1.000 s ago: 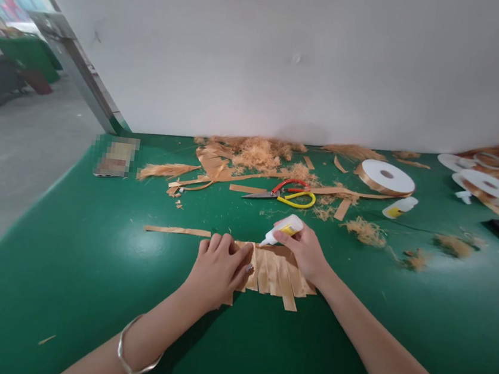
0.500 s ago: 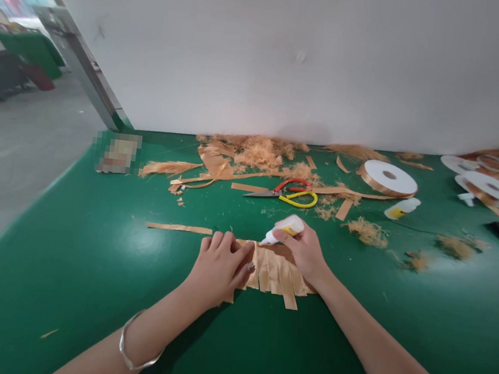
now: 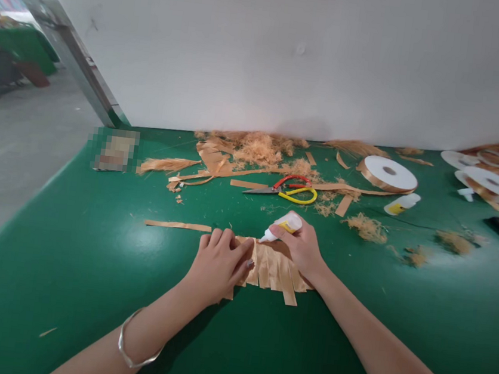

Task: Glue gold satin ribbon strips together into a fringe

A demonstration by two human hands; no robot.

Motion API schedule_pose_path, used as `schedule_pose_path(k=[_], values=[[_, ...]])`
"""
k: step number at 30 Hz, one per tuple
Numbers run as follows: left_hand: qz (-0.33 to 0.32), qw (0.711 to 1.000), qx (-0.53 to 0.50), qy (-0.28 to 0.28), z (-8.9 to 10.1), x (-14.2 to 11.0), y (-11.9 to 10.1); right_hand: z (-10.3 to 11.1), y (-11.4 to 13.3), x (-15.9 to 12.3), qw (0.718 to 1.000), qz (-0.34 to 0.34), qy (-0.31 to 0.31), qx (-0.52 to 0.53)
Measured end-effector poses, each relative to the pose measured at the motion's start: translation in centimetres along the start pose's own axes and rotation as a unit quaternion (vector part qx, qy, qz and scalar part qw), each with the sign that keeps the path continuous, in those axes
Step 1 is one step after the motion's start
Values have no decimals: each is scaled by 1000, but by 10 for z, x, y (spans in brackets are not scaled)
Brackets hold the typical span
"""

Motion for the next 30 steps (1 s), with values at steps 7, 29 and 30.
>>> schedule_pose_path(k=[7,29,30], values=[[3,1000,-5,-3,1,0,0,-1,8,-1,999,36,-4,-15],[0,1000,5,-9,1,-1,0,2,36,-8,979,172,-35,-107],[-1,1000,6,-8,1,-1,0,2,37,-8,976,180,-34,-115]])
Point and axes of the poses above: each hand's wrist, its own x-axis towards the middle knuckle, its own z-axis out of the back of the hand, y = z × x, the point moved 10 cm from there along x, towards the middle knuckle, and after that the axes turned 13 degrees about -y, right-handed, at the moved point
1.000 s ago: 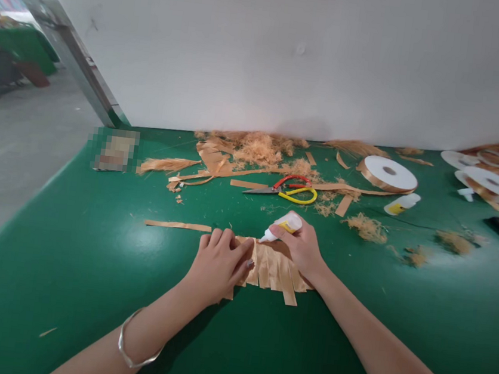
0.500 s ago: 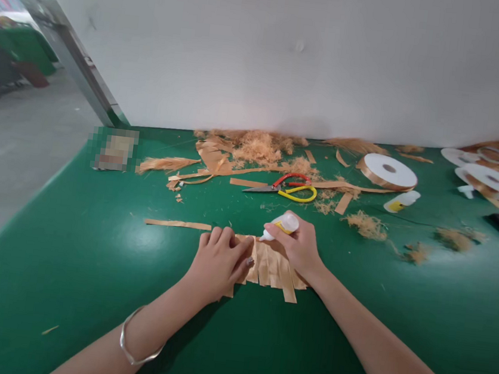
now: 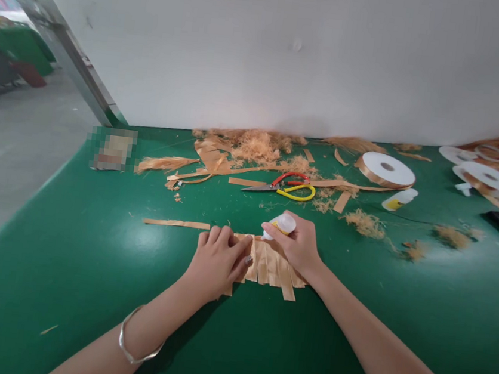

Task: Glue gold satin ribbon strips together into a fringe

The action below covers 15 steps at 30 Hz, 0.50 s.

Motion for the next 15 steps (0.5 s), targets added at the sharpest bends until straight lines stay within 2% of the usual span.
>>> schedule_pose_path(k=[3,5,9,12,15], values=[[-1,1000,4,4,-1,0,0,2,1,1,1000,10,2,-10],[0,1000,4,4,-1,1,0,5,-4,3,1000,-14,0,8],[0,1000,-2,1,0,1,0,11,-26,6,985,-119,-33,117],[-2,1000,-3,-8,0,0,0,13,-42,7,960,-192,-66,193],[-8,1000,4,-10,-1,0,0,10,-53,5,935,-252,-73,241]])
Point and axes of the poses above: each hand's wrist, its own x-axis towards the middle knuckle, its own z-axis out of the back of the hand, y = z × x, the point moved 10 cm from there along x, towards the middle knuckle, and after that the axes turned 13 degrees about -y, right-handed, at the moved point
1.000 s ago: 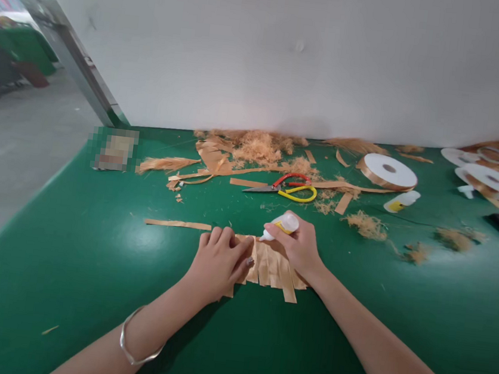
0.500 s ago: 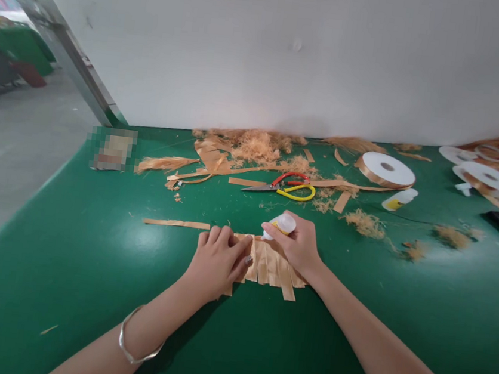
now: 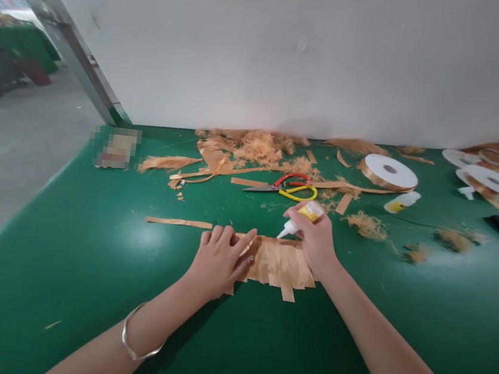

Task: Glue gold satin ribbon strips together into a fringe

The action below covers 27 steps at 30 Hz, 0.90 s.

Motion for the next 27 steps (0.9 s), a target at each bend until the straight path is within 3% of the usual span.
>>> schedule_pose_path(k=[4,12,16,27], values=[[-1,1000,5,8,-1,0,-1,-2,-4,0,999,-37,10,27],[-4,1000,7,18,0,1,-2,-19,-2,-7,988,-82,103,86],[-4,1000,8,24,-1,1,-2,-20,0,-12,990,-43,127,34],[0,1000,-5,24,0,2,-3,-23,12,-23,986,70,117,-98]])
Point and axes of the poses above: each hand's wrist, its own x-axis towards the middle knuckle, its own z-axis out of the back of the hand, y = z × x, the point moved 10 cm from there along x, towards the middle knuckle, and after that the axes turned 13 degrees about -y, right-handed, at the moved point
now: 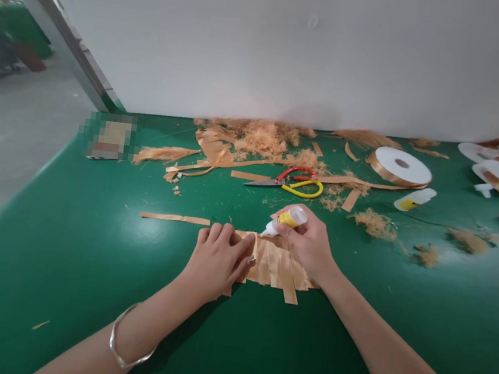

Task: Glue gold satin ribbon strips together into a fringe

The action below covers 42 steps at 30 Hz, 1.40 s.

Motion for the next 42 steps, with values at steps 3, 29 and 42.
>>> schedule_pose_path(k=[3,29,42], values=[[-2,1000,6,2,-1,0,0,0,5,-3,999,23,-7,-42],[-3,1000,-4,-19,-1,-2,0,0,18,-8,986,110,-43,-116],[-6,1000,3,2,-2,-2,0,13,24,-4,984,119,-53,-122]])
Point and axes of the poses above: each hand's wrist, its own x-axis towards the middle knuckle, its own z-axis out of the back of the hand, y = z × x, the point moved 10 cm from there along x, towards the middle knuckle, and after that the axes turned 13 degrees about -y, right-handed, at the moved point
